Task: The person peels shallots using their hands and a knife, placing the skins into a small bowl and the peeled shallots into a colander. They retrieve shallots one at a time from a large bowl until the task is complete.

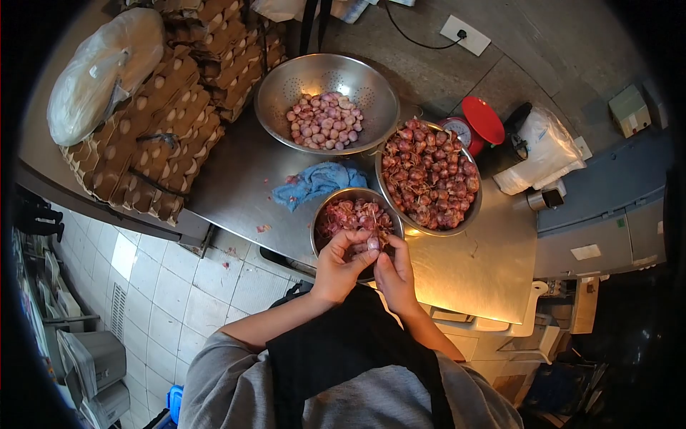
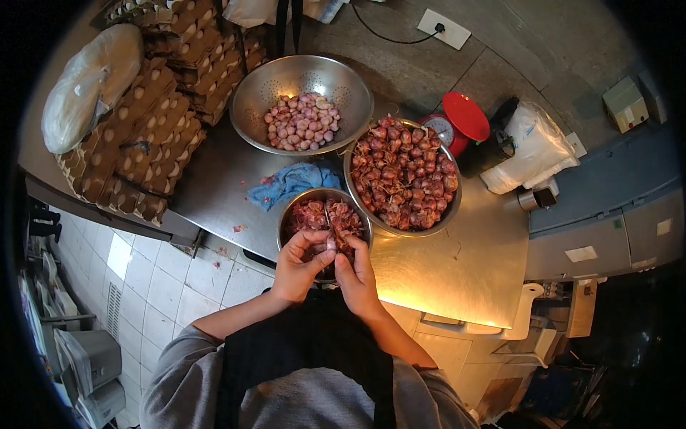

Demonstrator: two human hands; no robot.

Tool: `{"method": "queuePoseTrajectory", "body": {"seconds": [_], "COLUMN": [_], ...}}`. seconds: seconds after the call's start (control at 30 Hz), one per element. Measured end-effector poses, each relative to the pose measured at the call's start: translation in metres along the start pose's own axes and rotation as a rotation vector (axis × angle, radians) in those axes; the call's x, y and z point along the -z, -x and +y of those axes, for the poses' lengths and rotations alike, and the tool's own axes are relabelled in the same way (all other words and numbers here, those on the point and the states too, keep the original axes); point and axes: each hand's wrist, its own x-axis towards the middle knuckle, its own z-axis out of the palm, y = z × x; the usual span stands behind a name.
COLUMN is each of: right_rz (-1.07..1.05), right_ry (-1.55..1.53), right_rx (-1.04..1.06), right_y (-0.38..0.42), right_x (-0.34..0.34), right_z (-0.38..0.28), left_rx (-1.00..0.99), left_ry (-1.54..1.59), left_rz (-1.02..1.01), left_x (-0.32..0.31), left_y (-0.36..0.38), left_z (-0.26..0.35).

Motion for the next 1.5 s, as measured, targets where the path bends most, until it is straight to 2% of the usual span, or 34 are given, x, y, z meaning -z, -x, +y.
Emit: {"method": "queuePoseTrajectory", "body": {"seconds": [0.2,0.27,0.37,0.47,0.63,0.83,0.93,1.03,1.27,1.5], "right_rz": [-0.014,0.001,0.021,0.02,0.058,0.011,-0.09,-0.105,-0.181,-0.148], "right_ry": [-0.22,-0.19,-0.137,-0.142,-0.166,0.024,0.053,-0.147,-0.103,-0.125], "right_rx": [-0.126,-0.128,-0.11,-0.106,-0.162,-0.183,-0.298,-0.275,-0.194,-0.214], "right_y": [-0.006,-0.006,-0.007,-0.007,-0.018,-0.021,-0.014,-0.004,-0.003,-0.003], "right_x": [0.001,0.001,-0.001,-0.001,0.017,0.016,0.028,0.023,0.007,0.007], "right_z": [-0.007,-0.005,-0.002,-0.001,-0.003,-0.026,-0.021,-0.021,-0.018,-0.018], "left_rx": [0.044,0.127,0.04,0.054,0.093,0.189,0.232,0.24,0.231,0.239], "left_ry": [-0.017,0.028,-0.106,-0.15,-0.089,-0.002,0.115,0.168,0.245,0.289], "left_rz": [0.01,0.016,-0.036,-0.014,-0.062,-0.056,-0.042,-0.031,-0.026,-0.022], "left_x": [0.002,0.002,0.005,0.011,0.013,0.013,0.016,0.015,0.014,0.017], "left_y": [-0.006,-0.007,-0.007,-0.013,-0.014,-0.017,-0.019,-0.022,-0.022,-0.026], "left_z": [0.004,0.005,0.0,0.0,0.01,0.02,0.02,0.02,0.013,0.009]}}
